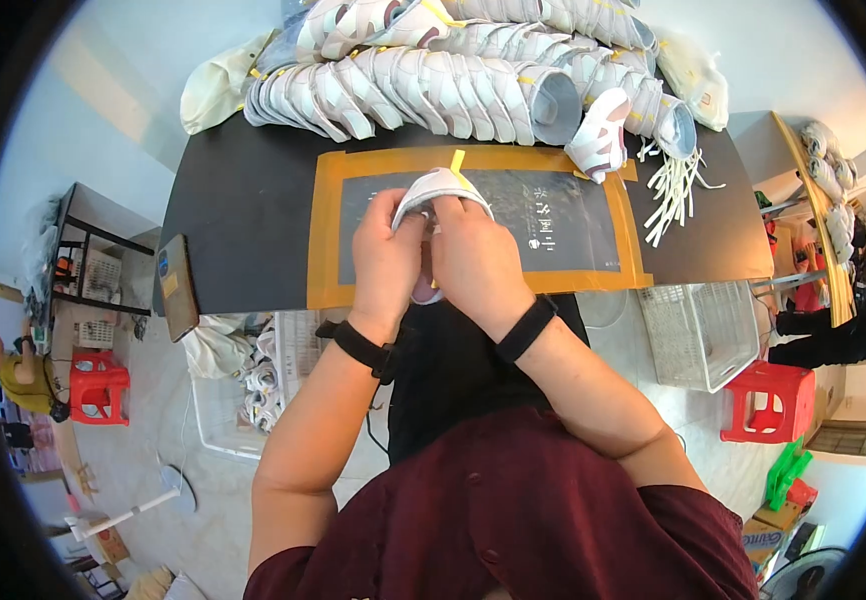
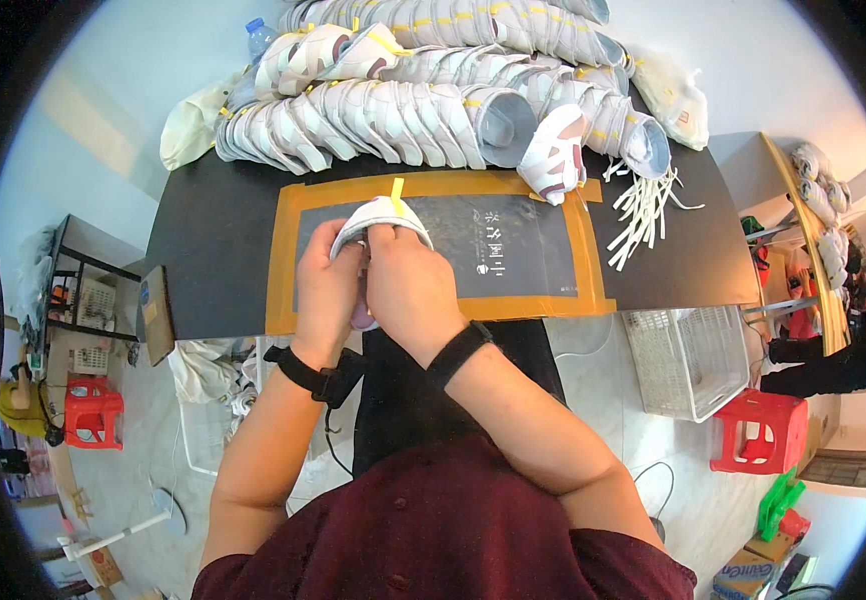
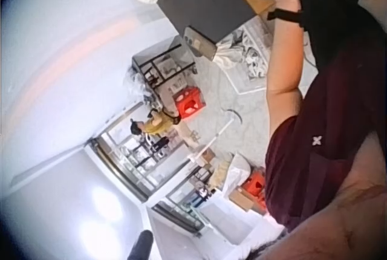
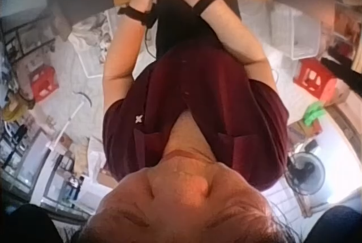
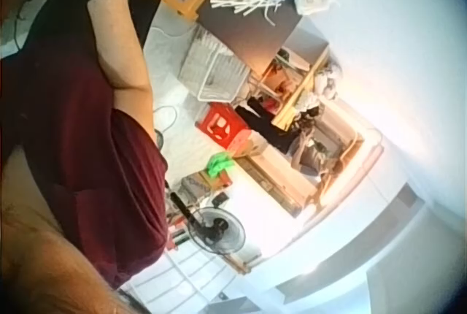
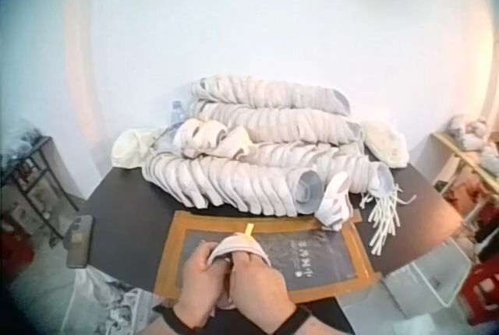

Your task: Threading laces into shoe uppers as part of a manufacturing process.

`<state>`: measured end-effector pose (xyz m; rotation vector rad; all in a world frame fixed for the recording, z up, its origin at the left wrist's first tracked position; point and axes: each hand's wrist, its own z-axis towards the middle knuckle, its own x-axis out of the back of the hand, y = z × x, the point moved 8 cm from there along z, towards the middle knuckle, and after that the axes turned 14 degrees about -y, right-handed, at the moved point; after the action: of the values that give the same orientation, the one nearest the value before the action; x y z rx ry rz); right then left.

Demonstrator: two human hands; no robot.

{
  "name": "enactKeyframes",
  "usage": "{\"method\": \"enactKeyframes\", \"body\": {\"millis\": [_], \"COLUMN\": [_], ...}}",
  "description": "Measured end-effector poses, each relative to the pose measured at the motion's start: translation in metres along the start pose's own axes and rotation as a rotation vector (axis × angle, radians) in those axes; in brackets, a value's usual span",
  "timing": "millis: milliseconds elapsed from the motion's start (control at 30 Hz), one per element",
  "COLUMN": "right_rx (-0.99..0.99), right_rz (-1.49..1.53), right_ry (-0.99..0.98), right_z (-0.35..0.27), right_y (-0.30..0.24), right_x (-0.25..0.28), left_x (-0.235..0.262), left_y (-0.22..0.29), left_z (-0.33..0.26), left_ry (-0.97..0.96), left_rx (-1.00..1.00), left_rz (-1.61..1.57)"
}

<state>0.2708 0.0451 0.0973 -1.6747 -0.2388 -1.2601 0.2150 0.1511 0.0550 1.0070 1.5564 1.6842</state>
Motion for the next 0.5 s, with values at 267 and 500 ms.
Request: {"method": "enactKeyframes", "body": {"millis": [267, 500], "right_rx": [0.057, -0.040], "right_rz": [-0.002, 0.732], "right_ry": [0.065, -0.051], "right_z": [0.012, 0.009], "right_y": [0.001, 0.020], "right_x": [0.002, -0.004], "left_x": [0.009, 0.007], "left_y": [0.001, -0.010], "left_z": [0.004, 0.000], "left_ry": [-0.010, -0.264], "left_rx": [-0.014, 0.110], "left_rz": [0.014, -0.240]}}
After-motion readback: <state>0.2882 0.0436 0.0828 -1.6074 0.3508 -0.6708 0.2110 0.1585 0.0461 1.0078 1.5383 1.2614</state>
